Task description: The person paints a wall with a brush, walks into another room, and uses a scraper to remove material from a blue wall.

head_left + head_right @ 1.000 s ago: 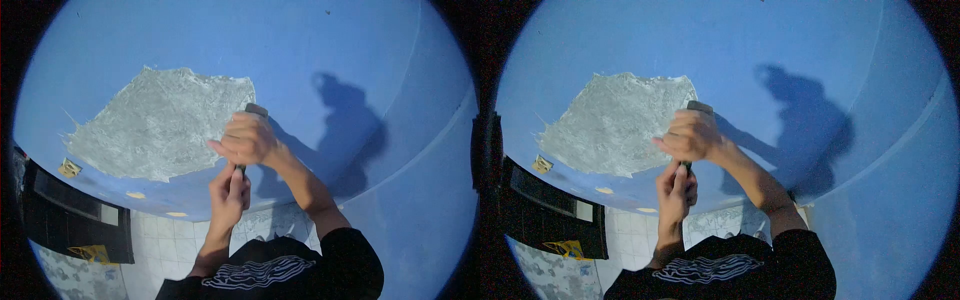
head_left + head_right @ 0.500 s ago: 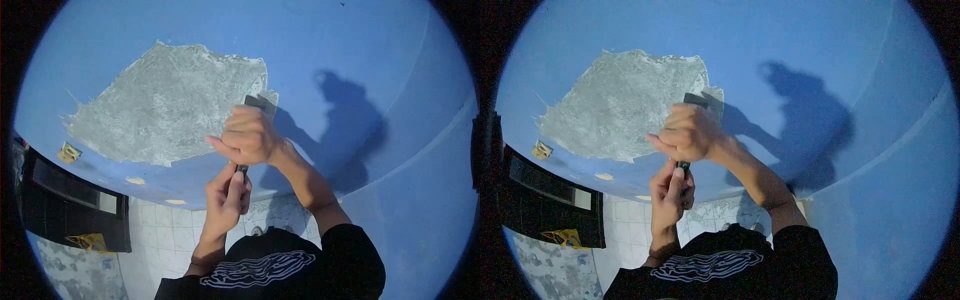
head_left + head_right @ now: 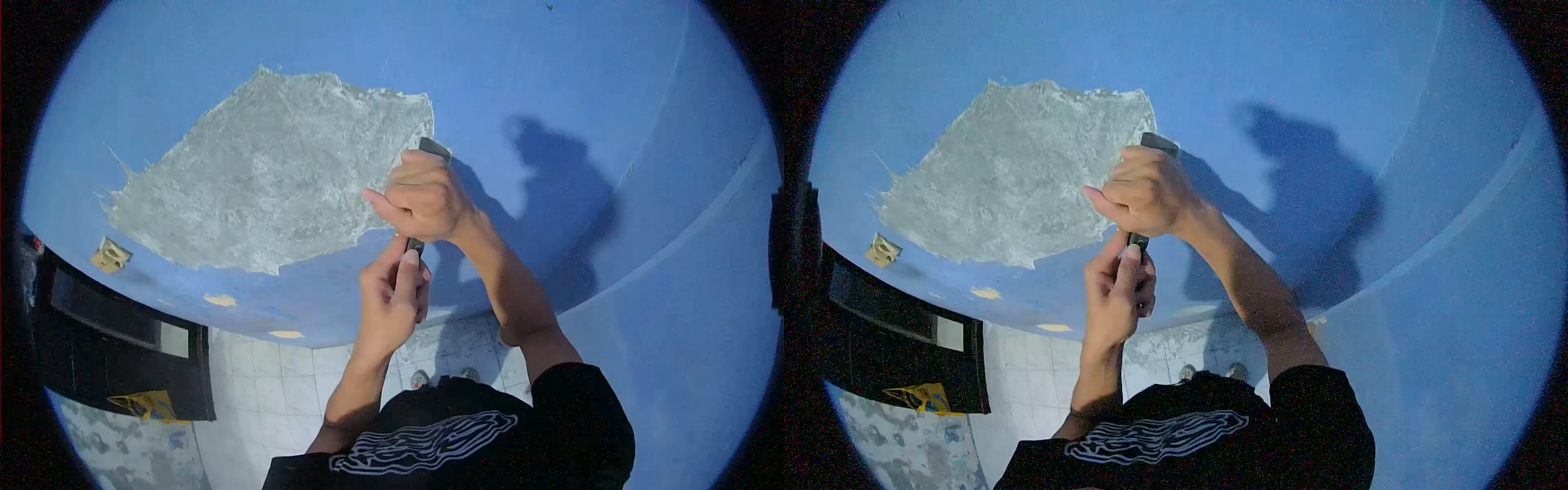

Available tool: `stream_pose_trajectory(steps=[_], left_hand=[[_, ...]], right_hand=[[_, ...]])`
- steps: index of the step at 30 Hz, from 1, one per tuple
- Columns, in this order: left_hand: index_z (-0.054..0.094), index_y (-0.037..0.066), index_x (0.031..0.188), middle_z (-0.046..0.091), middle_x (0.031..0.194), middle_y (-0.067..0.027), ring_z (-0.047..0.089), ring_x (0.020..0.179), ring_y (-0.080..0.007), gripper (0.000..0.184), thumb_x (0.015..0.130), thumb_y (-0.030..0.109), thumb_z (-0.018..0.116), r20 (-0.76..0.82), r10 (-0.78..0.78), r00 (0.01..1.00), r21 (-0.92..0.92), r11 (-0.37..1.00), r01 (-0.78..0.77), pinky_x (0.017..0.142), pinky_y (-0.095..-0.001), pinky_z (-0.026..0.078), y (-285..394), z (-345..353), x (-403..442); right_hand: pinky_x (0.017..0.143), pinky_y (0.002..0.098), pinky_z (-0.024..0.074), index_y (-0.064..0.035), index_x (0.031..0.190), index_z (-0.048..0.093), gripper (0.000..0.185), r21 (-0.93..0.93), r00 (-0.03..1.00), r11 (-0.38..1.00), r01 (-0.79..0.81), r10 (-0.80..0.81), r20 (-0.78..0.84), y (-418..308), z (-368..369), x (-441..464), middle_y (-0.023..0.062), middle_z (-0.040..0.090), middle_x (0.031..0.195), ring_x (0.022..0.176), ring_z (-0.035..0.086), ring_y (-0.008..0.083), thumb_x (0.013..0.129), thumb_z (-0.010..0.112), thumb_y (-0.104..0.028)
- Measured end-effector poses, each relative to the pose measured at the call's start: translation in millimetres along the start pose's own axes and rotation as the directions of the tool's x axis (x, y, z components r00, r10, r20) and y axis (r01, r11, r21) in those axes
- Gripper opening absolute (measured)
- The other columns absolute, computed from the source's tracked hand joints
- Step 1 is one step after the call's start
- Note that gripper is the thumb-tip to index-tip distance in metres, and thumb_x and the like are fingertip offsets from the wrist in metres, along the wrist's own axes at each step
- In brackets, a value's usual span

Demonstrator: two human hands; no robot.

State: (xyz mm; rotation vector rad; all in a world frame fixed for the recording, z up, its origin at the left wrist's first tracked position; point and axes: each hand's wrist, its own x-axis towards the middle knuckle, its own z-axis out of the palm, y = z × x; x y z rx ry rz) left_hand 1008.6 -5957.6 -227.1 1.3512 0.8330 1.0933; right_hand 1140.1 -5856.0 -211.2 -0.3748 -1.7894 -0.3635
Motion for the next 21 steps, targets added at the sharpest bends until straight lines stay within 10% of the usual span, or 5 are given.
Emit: stream_pose_trajectory(steps=[21], left_hand=[[0.050, 0.001, 0.133, 0.049, 0.065, 0.0026, 0.041, 0.045, -0.0029, 0.036, 0.099, 0.011, 0.042, 0.011, 0.002, 1.000, 0.051, 0.999, -0.003, 0.039, -0.0195, 0.032, 5, -19, -19]], right_hand=[[0.045, 0.0326, 0.0266, -0.0077, 0.046, 0.039, 0.044, 0.081, 0.999, 0.996, 0.044, -0.044, 0.008, -8, 10, -1, 0.0009, 0.035, 0.043, 0.040, 0.032, 0.0198, 0.075, 0.072, -0.003]])
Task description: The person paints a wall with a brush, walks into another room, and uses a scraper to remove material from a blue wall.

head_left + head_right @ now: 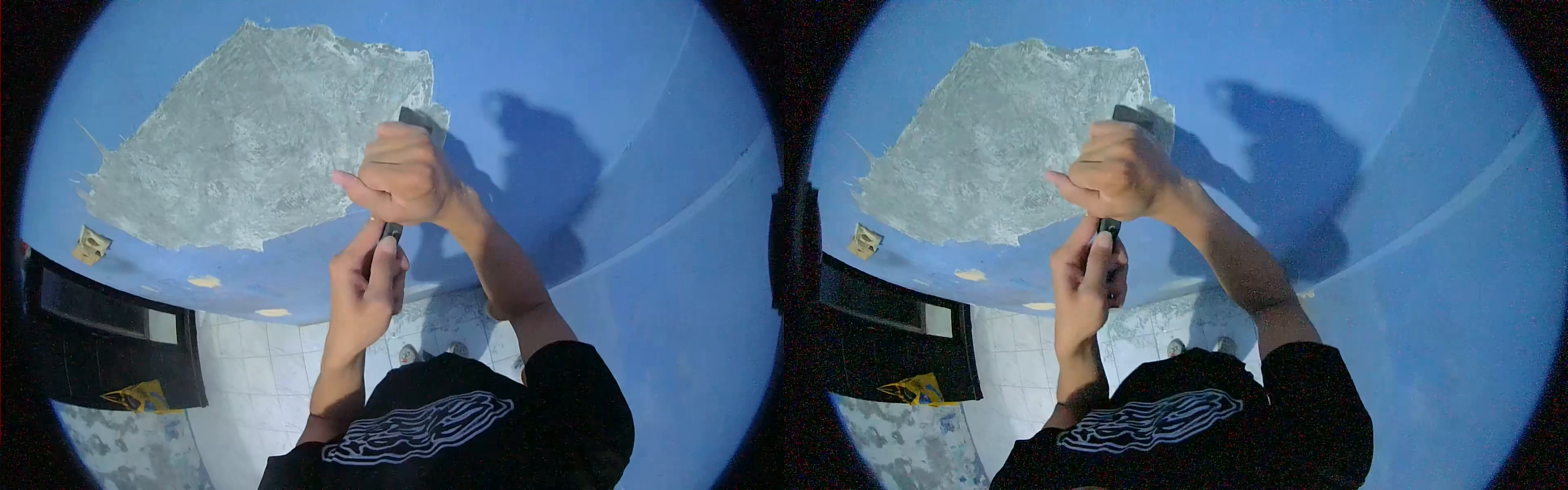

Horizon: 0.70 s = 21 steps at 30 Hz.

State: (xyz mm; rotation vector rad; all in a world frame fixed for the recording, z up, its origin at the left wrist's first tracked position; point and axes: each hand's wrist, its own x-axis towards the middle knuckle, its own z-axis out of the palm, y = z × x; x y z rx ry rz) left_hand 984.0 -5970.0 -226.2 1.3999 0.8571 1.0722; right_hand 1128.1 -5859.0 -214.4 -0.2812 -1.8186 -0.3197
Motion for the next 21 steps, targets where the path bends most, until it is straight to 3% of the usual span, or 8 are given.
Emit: stream_pose_trajectory(steps=[2, 5, 10, 14, 16, 21], left_hand=[[0.053, 0.001, 0.128, 0.046, 0.063, 0.0019, 0.038, 0.043, -0.0030, 0.033, 0.100, 0.017, 0.045, -0.017, 0.020, 1.000, 0.015, 1.000, -0.020, 0.036, -0.0201, 0.031, -12, 9, 15], [0.055, -0.001, 0.119, 0.046, 0.063, 0.0017, 0.037, 0.042, -0.0027, 0.027, 0.100, 0.016, 0.045, -0.022, 0.046, 0.999, 0.003, 0.999, -0.046, 0.035, -0.0196, 0.031, -11, 15, 21], [0.052, 0.001, 0.131, 0.049, 0.065, 0.0035, 0.041, 0.047, -0.0012, 0.035, 0.099, 0.011, 0.042, 0.013, 0.015, 1.000, -0.011, 1.000, -0.015, 0.041, -0.0181, 0.032, -5, 4, 12], [0.052, 0.002, 0.131, 0.050, 0.066, 0.0029, 0.042, 0.048, -0.0006, 0.034, 0.100, 0.011, 0.042, 0.014, 0.012, 1.000, -0.003, 1.000, -0.012, 0.041, -0.0174, 0.032, -8, 9, 20], [0.055, 0.002, 0.122, 0.046, 0.065, 0.0022, 0.038, 0.045, -0.0028, 0.028, 0.100, 0.016, 0.043, 0.001, 0.017, 1.000, -0.004, 1.000, -0.017, 0.037, -0.0195, 0.031, -1, 8, 6], [0.052, 0.002, 0.127, 0.045, 0.064, 0.0022, 0.037, 0.042, -0.0032, 0.032, 0.100, 0.016, 0.044, -0.021, 0.029, 0.999, 0.012, 1.000, -0.029, 0.036, -0.0199, 0.031, -4, 17, 19]], right_hand=[[0.045, 0.0327, 0.0266, -0.0077, 0.046, 0.039, 0.044, 0.012, 1.000, 1.000, -0.019, 0.020, -0.014, 3, -1, -5, 0.0013, 0.035, 0.044, 0.040, 0.032, 0.0198, 0.074, 0.072, -0.002], [0.045, 0.0332, 0.0267, -0.0083, 0.046, 0.039, 0.044, -0.165, 0.999, 0.986, 0.015, -0.007, 0.052, 10, -10, 0, 0.0022, 0.035, 0.044, 0.040, 0.032, 0.0201, 0.074, 0.072, -0.001], [0.045, 0.0333, 0.0263, -0.0092, 0.045, 0.037, 0.046, 0.030, 1.000, 0.999, 0.013, -0.012, -0.026, 4, -3, 1, 0.0024, 0.034, 0.045, 0.039, 0.031, 0.0201, 0.074, 0.073, -0.001], [0.045, 0.0330, 0.0260, -0.0092, 0.045, 0.036, 0.047, -0.142, 0.999, 0.990, -0.006, 0.012, 0.040, 6, -11, 2, 0.0025, 0.034, 0.044, 0.039, 0.031, 0.0195, 0.075, 0.072, -0.001], [0.045, 0.0327, 0.0258, -0.0095, 0.045, 0.036, 0.048, -0.036, 1.000, 0.999, 0.007, -0.006, 0.007, -5, -6, 2, 0.0026, 0.034, 0.043, 0.039, 0.030, 0.0189, 0.075, 0.073, -0.002], [0.045, 0.0324, 0.0258, -0.0094, 0.045, 0.036, 0.048, -0.046, 0.998, 0.998, -0.039, 0.041, 0.038, 9, -10, -1, 0.0025, 0.035, 0.043, 0.038, 0.030, 0.0186, 0.075, 0.072, -0.003]])
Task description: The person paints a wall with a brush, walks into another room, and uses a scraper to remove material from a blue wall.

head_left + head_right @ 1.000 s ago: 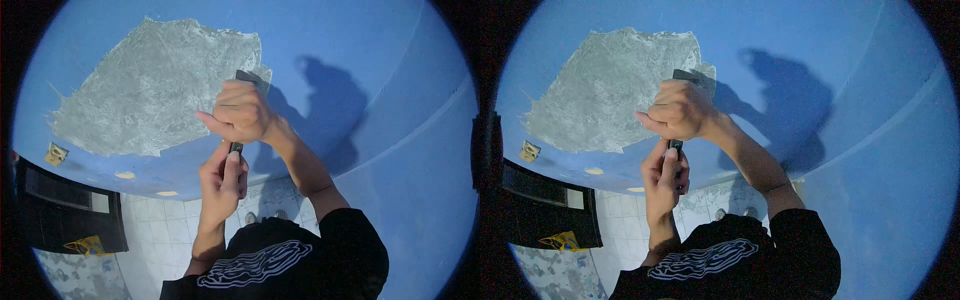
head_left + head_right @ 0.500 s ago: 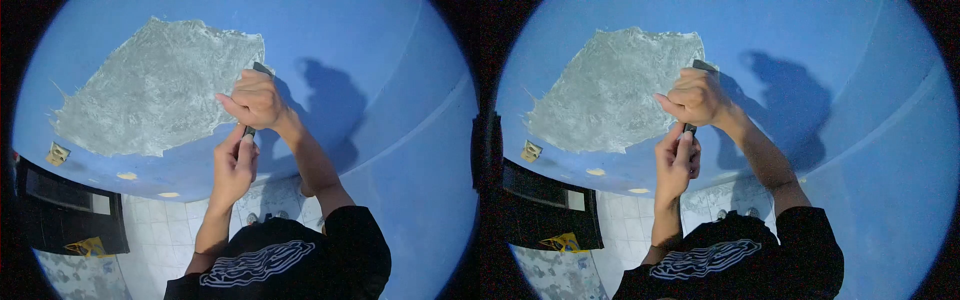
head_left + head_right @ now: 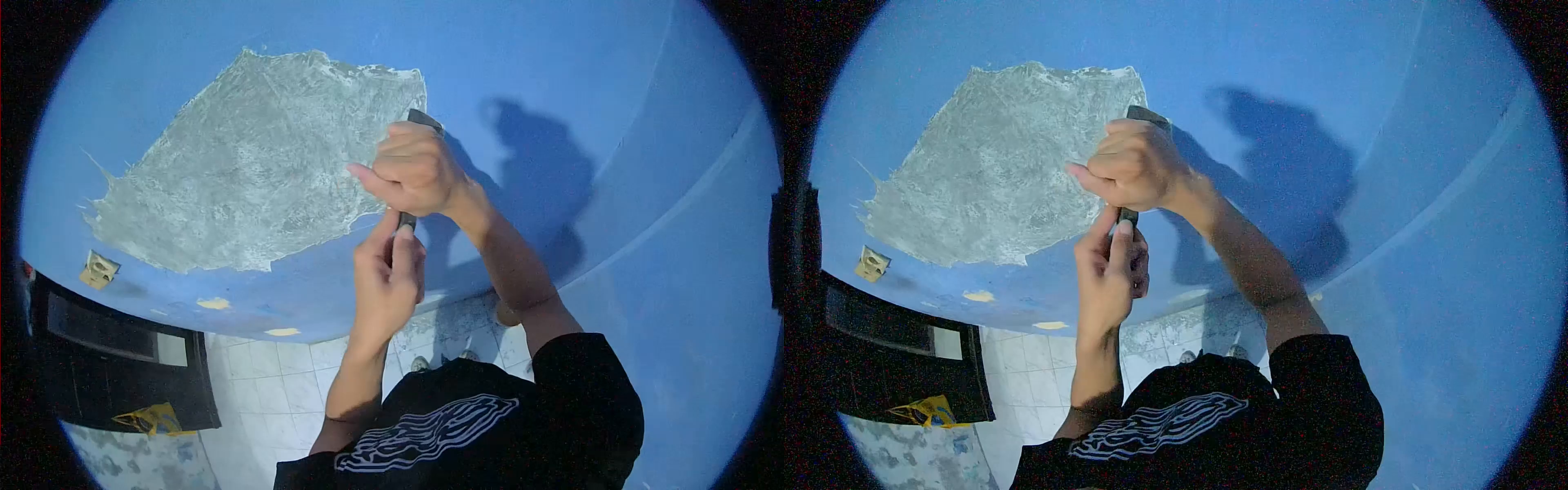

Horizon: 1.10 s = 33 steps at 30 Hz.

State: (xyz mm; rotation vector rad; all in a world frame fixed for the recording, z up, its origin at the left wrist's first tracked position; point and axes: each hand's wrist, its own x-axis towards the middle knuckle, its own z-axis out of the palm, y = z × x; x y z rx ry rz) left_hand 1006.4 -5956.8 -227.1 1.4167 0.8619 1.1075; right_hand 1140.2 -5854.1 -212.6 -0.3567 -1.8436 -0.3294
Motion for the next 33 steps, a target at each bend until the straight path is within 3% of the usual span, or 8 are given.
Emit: stream_pose_trajectory(steps=[5, 11, 13, 19, 23, 25, 27, 33], left_hand=[[0.050, 0.002, 0.130, 0.047, 0.064, 0.0023, 0.038, 0.043, -0.0031, 0.034, 0.100, 0.016, 0.044, 0.061, 0.015, 0.998, 0.009, 1.000, -0.015, 0.037, -0.0196, 0.032, 1, -10, 1], [0.052, 0.002, 0.128, 0.046, 0.065, 0.0013, 0.038, 0.043, -0.0037, 0.032, 0.100, 0.014, 0.044, 0.082, -0.008, 0.997, 0.005, 1.000, 0.007, 0.036, -0.0206, 0.031, 3, -4, 3], [0.051, 0.002, 0.129, 0.046, 0.065, 0.0013, 0.039, 0.043, -0.0039, 0.032, 0.100, 0.014, 0.043, 0.089, 0.014, 0.996, 0.036, 0.999, -0.017, 0.037, -0.0205, 0.032, 4, -10, -11], [0.048, 0.001, 0.134, 0.050, 0.065, 0.0017, 0.043, 0.044, -0.0024, 0.037, 0.100, 0.012, 0.042, 0.078, 0.007, 0.997, -0.015, 1.000, -0.006, 0.037, -0.0188, 0.034, -7, -4, 11], [0.048, 0.002, 0.135, 0.052, 0.070, -0.0001, 0.043, 0.043, -0.0029, 0.037, 0.100, 0.012, 0.042, 0.096, -0.028, 0.995, -0.050, 0.998, 0.033, 0.037, -0.0192, 0.034, 2, -15, -15], [0.047, 0.002, 0.136, 0.052, 0.070, 0.0001, 0.043, 0.042, -0.0027, 0.037, 0.100, 0.012, 0.041, 0.091, -0.046, 0.995, -0.095, 0.994, 0.054, 0.037, -0.0195, 0.035, -5, -10, -8], [0.053, 0.000, 0.123, 0.047, 0.065, 0.0002, 0.037, 0.041, -0.0038, 0.030, 0.100, 0.015, 0.043, 0.026, -0.022, 0.999, -0.086, 0.996, 0.024, 0.035, -0.0207, 0.033, -12, -2, 5], [0.051, 0.000, 0.127, 0.048, 0.067, 0.0003, 0.037, 0.042, -0.0038, 0.032, 0.100, 0.014, 0.043, 0.086, -0.037, 0.996, -0.129, 0.990, 0.048, 0.036, -0.0202, 0.033, 4, -10, 4]], right_hand=[[0.045, 0.0319, 0.0256, -0.0084, 0.045, 0.038, 0.046, 0.054, 0.999, 0.998, 0.033, -0.032, -0.015, -6, 3, 4, 0.0023, 0.035, 0.043, 0.038, 0.031, 0.0188, 0.075, 0.073, -0.003], [0.045, 0.0326, 0.0265, -0.0084, 0.045, 0.039, 0.045, -0.115, 1.000, 0.993, 0.020, -0.023, -0.017, -3, -9, 3, 0.0020, 0.035, 0.043, 0.038, 0.032, 0.0182, 0.074, 0.073, -0.003], [0.045, 0.0330, 0.0261, -0.0082, 0.045, 0.039, 0.045, 0.037, 1.000, 0.999, 0.012, -0.011, -0.017, -16, -3, 5, 0.0024, 0.036, 0.043, 0.039, 0.032, 0.0187, 0.074, 0.074, -0.004], [0.046, 0.0321, 0.0252, -0.0081, 0.045, 0.039, 0.045, -0.107, 1.000, 0.994, -0.012, 0.015, 0.023, 1, -12, 2, 0.0023, 0.036, 0.043, 0.039, 0.032, 0.0183, 0.073, 0.075, -0.003], [0.046, 0.0326, 0.0249, -0.0083, 0.045, 0.039, 0.046, 0.014, 1.000, 1.000, 0.004, -0.004, 0.013, -21, -1, 7, 0.0028, 0.036, 0.043, 0.039, 0.031, 0.0197, 0.073, 0.075, -0.003], [0.047, 0.0327, 0.0278, -0.0095, 0.045, 0.039, 0.047, -0.080, 0.999, 0.997, -0.004, 0.008, 0.048, -2, -1, 4, 0.0027, 0.036, 0.042, 0.039, 0.032, 0.0194, 0.077, 0.073, -0.009], [0.047, 0.0328, 0.0307, -0.0107, 0.045, 0.038, 0.049, -0.163, 0.997, 0.987, -0.010, 0.023, 0.080, 4, 1, -2, 0.0026, 0.037, 0.042, 0.038, 0.033, 0.0192, 0.081, 0.071, -0.015], [0.046, 0.0319, 0.0247, -0.0088, 0.046, 0.037, 0.047, 0.004, 0.996, 0.998, -0.055, 0.054, 0.064, -10, 4, 4, 0.0030, 0.033, 0.043, 0.039, 0.030, 0.0196, 0.076, 0.073, -0.006]])
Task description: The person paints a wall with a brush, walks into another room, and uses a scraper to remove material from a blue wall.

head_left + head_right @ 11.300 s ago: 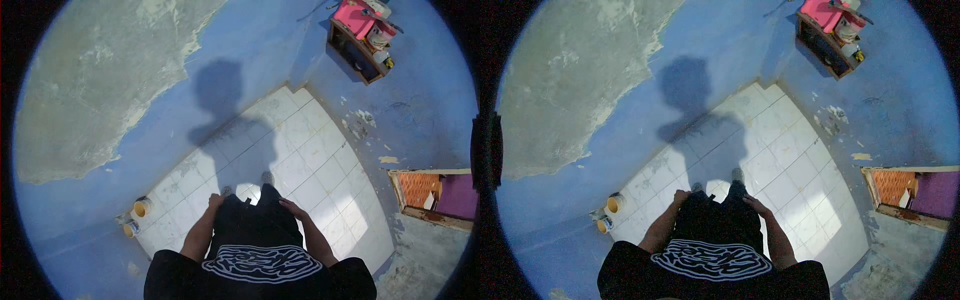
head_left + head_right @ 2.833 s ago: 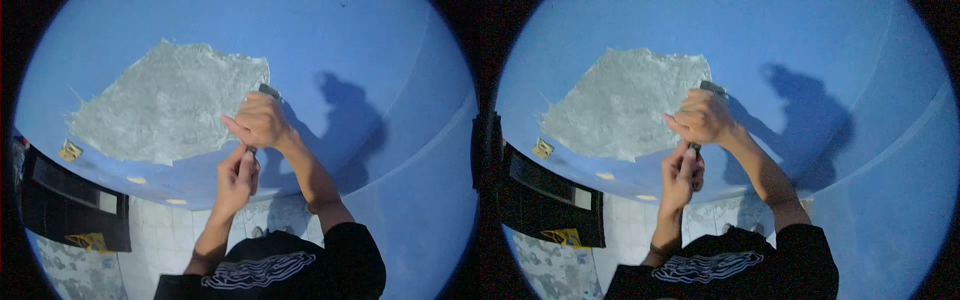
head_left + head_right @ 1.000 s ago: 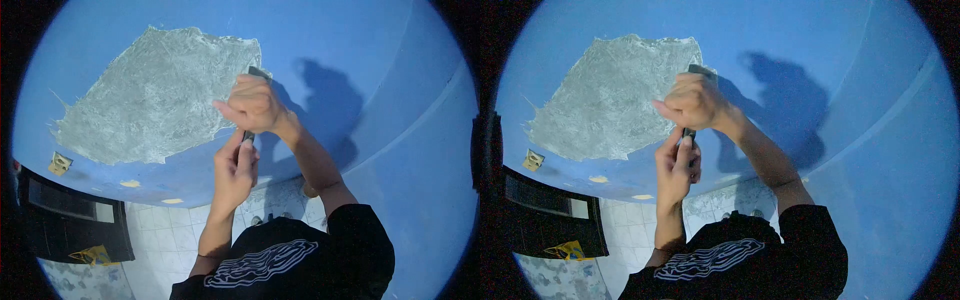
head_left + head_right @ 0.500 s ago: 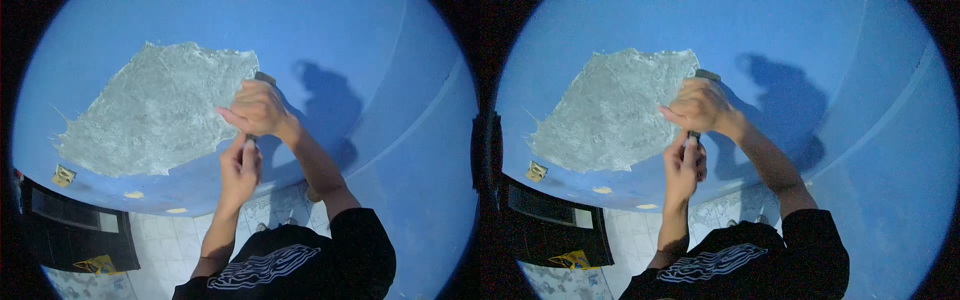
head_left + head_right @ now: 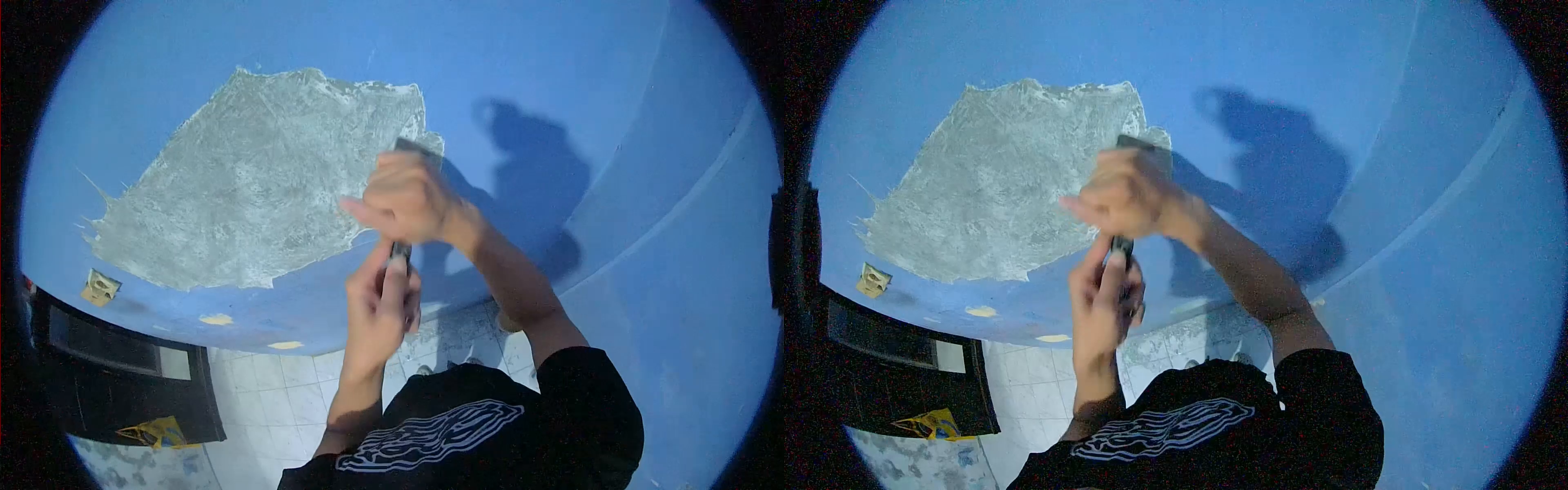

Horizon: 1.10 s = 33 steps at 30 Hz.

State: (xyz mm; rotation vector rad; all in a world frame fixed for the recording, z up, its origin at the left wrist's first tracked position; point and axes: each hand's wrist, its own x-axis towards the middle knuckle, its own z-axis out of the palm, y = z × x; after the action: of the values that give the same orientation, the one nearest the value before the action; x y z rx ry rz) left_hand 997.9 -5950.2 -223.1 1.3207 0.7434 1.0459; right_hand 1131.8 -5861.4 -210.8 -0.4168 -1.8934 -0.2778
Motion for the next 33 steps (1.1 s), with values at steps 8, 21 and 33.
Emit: stream_pose_trajectory(steps=[8, 21, 33], left_hand=[[0.047, 0.002, 0.135, 0.049, 0.067, 0.0012, 0.042, 0.044, -0.0038, 0.037, 0.100, 0.011, 0.042, 0.022, -0.022, 1.000, 0.024, 0.999, 0.021, 0.038, -0.0202, 0.033, 3, -5, -16], [0.049, 0.002, 0.134, 0.048, 0.067, 0.0005, 0.037, 0.042, -0.0037, 0.037, 0.099, 0.014, 0.044, 0.031, -0.002, 1.000, 0.124, 0.992, -0.001, 0.034, -0.0192, 0.029, 2, -8, 5], [0.051, 0.002, 0.134, 0.056, 0.076, -0.0008, 0.042, 0.049, -0.0038, 0.039, 0.096, 0.010, 0.051, -0.029, 0.042, 0.999, 0.128, 0.991, -0.038, 0.041, -0.0193, 0.033, 13, -19, -18]], right_hand=[[0.046, 0.0323, 0.0255, -0.0096, 0.045, 0.037, 0.048, 0.055, 0.997, 0.998, 0.009, -0.005, -0.077, -4, 1, 0, 0.0031, 0.033, 0.042, 0.038, 0.027, 0.0197, 0.074, 0.074, -0.004], [0.047, 0.0327, 0.0254, -0.0078, 0.046, 0.040, 0.044, -0.171, 0.990, 0.985, -0.026, 0.002, -0.144, 6, 1, 0, 0.0034, 0.035, 0.043, 0.040, 0.030, 0.0194, 0.075, 0.072, -0.003], [0.047, 0.0327, 0.0254, -0.0083, 0.046, 0.036, 0.046, -0.080, 0.978, 0.997, -0.022, 0.004, -0.211, -4, 7, 3, 0.0033, 0.035, 0.044, 0.039, 0.029, 0.0194, 0.076, 0.071, -0.001]])
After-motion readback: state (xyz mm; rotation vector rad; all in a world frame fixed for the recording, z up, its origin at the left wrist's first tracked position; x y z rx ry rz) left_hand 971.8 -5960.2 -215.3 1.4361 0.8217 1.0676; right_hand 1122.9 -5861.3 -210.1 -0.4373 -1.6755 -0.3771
